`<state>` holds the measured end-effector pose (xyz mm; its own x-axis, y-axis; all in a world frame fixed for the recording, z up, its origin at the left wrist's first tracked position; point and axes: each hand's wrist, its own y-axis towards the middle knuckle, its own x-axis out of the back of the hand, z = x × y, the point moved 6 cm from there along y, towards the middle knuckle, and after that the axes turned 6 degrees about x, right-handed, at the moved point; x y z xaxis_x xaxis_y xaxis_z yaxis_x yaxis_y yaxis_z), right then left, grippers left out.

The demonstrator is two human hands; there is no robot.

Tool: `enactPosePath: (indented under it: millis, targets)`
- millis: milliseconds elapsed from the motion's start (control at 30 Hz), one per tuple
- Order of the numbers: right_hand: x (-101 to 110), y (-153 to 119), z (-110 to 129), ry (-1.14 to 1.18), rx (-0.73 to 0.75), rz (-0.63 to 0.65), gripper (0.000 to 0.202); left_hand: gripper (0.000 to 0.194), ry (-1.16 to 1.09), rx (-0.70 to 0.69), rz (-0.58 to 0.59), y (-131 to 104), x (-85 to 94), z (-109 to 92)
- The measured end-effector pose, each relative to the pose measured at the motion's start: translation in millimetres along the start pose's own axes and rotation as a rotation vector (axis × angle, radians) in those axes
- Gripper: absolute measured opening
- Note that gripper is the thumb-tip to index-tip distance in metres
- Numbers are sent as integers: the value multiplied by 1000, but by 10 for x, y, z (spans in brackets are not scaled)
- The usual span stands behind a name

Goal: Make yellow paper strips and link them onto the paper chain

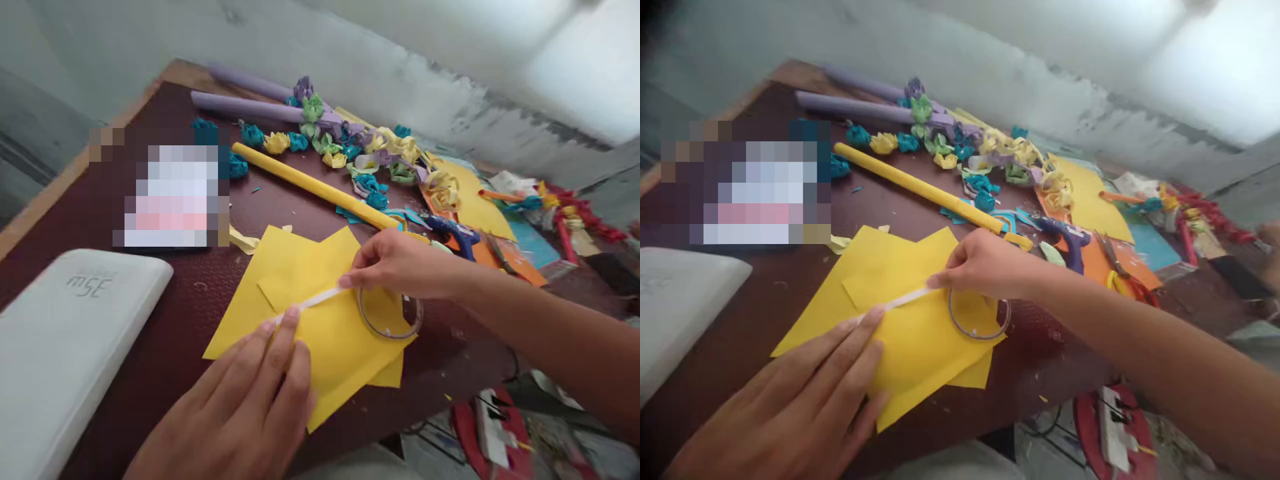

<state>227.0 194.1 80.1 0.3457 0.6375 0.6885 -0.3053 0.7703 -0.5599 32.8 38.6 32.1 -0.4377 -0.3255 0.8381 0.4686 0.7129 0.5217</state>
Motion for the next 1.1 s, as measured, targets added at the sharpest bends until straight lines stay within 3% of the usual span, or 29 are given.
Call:
enactPosePath:
  millis: [267,900,1100]
  targets:
    - [-18,38,-56,-27,56,-92,49,36,7,-2,-29,27,15,14]
    - [-25,70,-10,-84,28,-127,41,35,78,-95,-36,46,66,18]
    - [-40,67,1,-131,56,-185,38,32,91,-13,-19,357,130,-100]
